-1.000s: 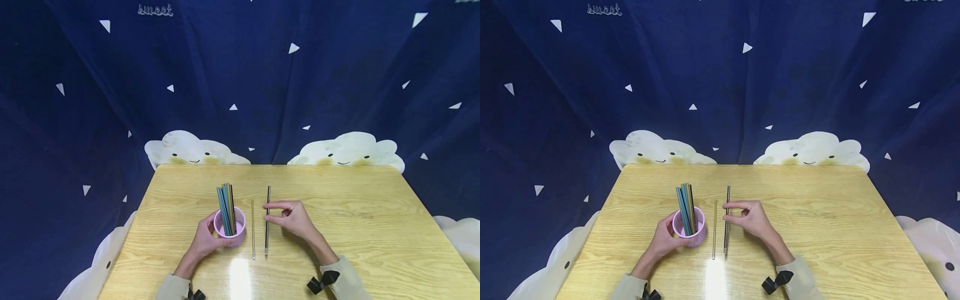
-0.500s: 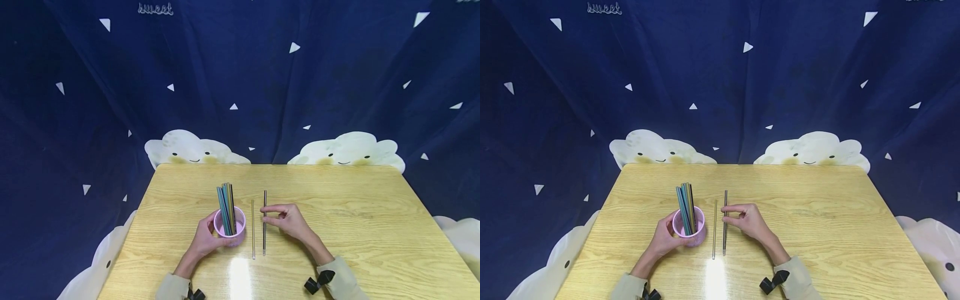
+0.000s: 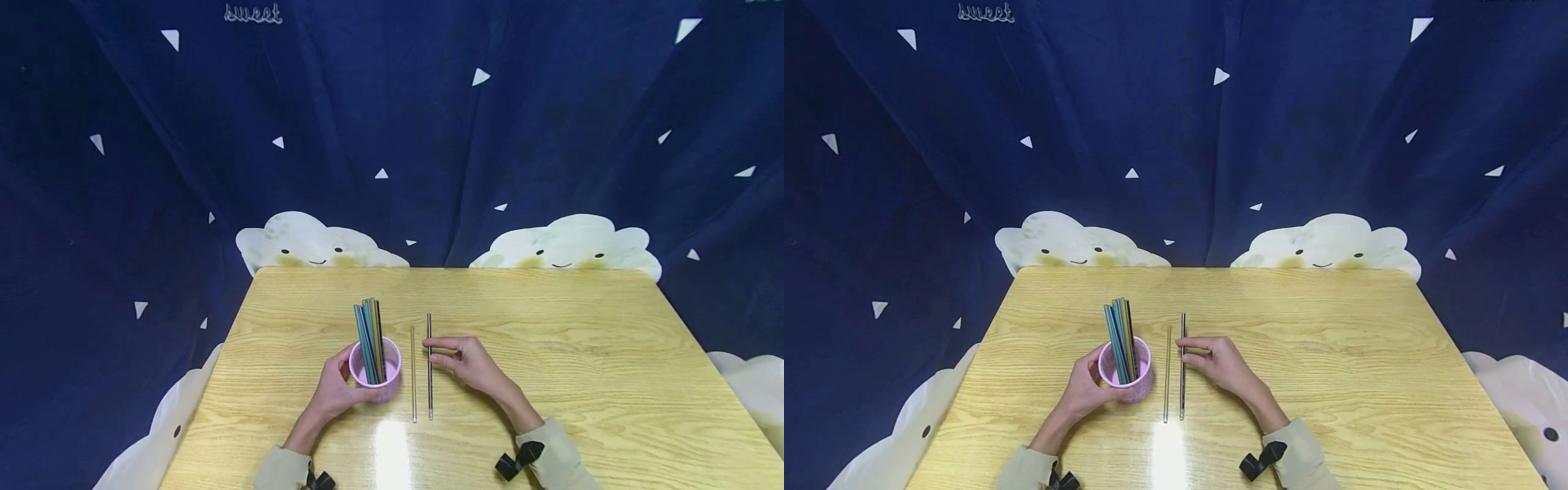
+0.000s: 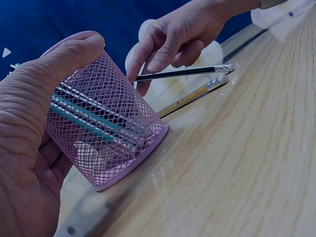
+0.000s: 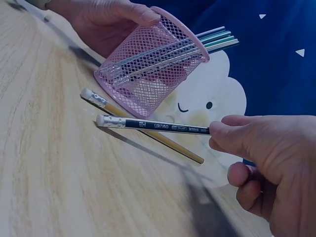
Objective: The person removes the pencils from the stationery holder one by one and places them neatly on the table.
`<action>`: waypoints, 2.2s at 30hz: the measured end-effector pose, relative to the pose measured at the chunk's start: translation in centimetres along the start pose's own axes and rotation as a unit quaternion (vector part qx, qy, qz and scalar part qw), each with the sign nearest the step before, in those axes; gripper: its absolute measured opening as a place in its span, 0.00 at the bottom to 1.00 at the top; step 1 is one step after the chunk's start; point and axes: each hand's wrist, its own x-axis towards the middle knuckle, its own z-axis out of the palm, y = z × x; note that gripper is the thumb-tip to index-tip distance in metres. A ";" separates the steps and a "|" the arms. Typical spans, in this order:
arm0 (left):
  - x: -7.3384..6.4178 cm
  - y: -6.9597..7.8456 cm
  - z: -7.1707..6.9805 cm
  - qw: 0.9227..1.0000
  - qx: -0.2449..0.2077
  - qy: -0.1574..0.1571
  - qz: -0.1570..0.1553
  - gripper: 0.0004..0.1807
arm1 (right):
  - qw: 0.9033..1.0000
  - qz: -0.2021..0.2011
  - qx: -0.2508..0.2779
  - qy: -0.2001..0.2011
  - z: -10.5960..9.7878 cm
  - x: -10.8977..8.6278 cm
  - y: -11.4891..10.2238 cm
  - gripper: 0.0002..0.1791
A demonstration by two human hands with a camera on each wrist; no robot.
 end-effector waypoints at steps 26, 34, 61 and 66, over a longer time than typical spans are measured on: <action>0.1 -0.1 0.0 1.000 0.001 -0.002 0.000 0.48 | 0.994 -0.027 -0.106 -0.002 0.8 0.1 0.4 0.22; 0.1 0.1 0.2 1.000 0.000 0.001 -0.003 0.49 | 0.993 -0.030 -0.117 0.001 0.9 0.0 0.6 0.22; 0.1 0.2 0.1 1.000 -0.007 -0.002 0.002 0.47 | 0.988 -0.021 -0.156 -0.005 1.0 -0.3 0.3 0.20; 0.1 0.2 0.1 1.000 -0.004 -0.001 0.002 0.47 | 0.987 -0.020 -0.159 -0.008 1.0 -0.3 0.3 0.21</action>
